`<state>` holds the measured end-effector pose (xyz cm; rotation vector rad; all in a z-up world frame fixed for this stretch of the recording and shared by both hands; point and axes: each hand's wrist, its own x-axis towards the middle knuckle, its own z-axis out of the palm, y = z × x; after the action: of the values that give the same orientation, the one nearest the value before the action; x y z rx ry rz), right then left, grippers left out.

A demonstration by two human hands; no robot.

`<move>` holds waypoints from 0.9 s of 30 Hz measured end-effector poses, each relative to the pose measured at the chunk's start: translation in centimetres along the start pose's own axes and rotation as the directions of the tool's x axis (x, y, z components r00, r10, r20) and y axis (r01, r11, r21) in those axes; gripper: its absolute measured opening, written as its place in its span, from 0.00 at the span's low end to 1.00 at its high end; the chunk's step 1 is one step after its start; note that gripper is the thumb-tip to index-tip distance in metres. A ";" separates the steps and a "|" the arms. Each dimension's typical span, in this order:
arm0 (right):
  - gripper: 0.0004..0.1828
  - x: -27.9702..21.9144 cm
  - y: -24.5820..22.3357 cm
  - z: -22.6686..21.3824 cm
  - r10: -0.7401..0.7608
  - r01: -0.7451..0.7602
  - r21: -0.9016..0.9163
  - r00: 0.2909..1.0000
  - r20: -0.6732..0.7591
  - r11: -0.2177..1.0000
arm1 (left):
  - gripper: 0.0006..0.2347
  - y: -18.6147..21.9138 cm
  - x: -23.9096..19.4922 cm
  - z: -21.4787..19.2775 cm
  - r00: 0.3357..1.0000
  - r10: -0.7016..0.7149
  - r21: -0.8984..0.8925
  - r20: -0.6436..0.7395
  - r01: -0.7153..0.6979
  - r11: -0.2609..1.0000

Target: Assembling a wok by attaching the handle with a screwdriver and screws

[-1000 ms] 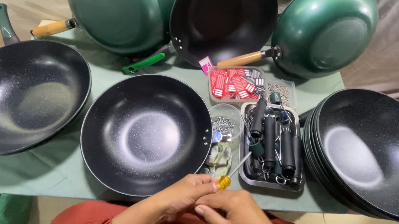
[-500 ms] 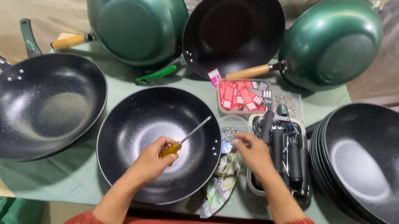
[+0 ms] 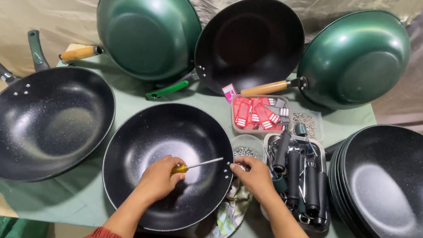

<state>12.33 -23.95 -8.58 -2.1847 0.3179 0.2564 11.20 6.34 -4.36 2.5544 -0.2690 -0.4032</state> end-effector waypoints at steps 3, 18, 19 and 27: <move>0.17 1.2 1.2 0.7 0.001 -0.001 -0.004 1.000 0.012 1.000 | 0.13 -0.1 0.6 0.1 1.000 0.023 0.026 0.018 -0.024 0.999; 0.14 0.8 1.3 0.7 -0.044 0.042 0.085 0.999 0.025 0.995 | 0.13 -0.7 2.2 2.0 0.995 0.098 0.126 -0.029 -0.094 0.988; 0.14 0.8 1.3 0.6 -0.043 0.041 0.086 0.999 0.026 0.995 | 0.13 -0.8 2.4 2.1 0.995 0.097 0.126 -0.028 -0.093 0.988; 0.15 0.4 1.0 0.4 -0.033 0.030 0.089 0.999 0.038 0.996 | 0.13 -0.5 2.8 2.0 0.987 0.148 0.144 -0.067 -0.137 0.980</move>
<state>12.31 -24.24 -9.73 -2.0924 0.2674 0.2632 13.21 5.11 -6.87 2.6581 -0.4630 -0.2385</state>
